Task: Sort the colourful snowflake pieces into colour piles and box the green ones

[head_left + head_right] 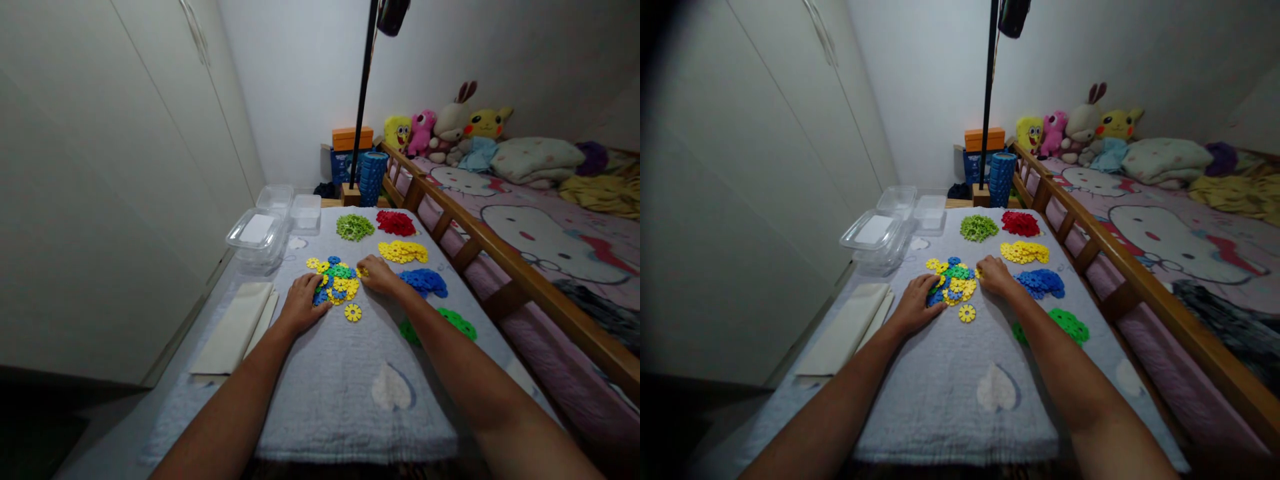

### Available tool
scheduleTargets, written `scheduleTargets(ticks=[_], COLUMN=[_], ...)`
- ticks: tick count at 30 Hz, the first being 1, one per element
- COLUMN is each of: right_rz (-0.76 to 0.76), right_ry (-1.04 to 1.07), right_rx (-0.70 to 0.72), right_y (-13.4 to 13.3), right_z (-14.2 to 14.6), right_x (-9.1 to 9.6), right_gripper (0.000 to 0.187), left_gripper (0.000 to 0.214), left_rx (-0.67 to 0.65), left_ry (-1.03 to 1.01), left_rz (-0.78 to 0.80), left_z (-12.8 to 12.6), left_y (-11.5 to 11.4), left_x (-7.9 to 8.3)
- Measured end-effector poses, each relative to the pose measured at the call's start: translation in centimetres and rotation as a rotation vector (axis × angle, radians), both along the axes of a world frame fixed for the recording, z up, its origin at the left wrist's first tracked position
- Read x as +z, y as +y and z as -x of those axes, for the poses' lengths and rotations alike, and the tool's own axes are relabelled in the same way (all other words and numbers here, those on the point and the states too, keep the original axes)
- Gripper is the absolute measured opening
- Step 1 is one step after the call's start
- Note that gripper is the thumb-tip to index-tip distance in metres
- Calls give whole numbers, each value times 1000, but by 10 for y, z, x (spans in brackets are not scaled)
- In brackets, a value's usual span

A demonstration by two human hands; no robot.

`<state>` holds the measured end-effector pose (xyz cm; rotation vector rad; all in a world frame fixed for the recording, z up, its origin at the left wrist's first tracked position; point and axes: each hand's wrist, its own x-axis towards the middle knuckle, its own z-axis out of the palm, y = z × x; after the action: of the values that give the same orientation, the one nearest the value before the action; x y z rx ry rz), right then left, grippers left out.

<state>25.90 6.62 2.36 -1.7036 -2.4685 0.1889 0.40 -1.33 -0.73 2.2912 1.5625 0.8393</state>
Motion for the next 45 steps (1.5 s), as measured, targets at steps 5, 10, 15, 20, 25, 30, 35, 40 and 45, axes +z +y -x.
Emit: scheduleTargets(ticks=[5,10,15,20,25,30,35,40,45], right_rz=[55,-53,-116,-106,-107,-163,-222,-72,-36], right_ry=[-69,-70,-111,-143,-156,-112,64,270,390], right_rx=[18,-115,-307,-397,-413,-430,-356,-67,-48], right_y=[6,27,53,69,74,68,48,11,-21], right_z=[-6,-36,-79,-101,-101,-93,-65,-11,36], right_x=[11,15,19,21,14,16,29,18,-11], right_gripper=[27,33,37,41,41,36,31,28,41], left_gripper=[61,62,61,61,61,61,63,62,61], left_rx=[-2,-6,-11,-5,-13,-14,-9,-3,-15], left_ry=[11,3,9,13,6,2,-5,-13,-35], left_rz=[16,10,22,27,30,28,17,2,-2], left_z=[0,1,1,0,2,2,1,0,0], left_y=[1,1,0,0,0,1,0,0,-1], left_x=[0,-1,1,2,2,1,1,1,2])
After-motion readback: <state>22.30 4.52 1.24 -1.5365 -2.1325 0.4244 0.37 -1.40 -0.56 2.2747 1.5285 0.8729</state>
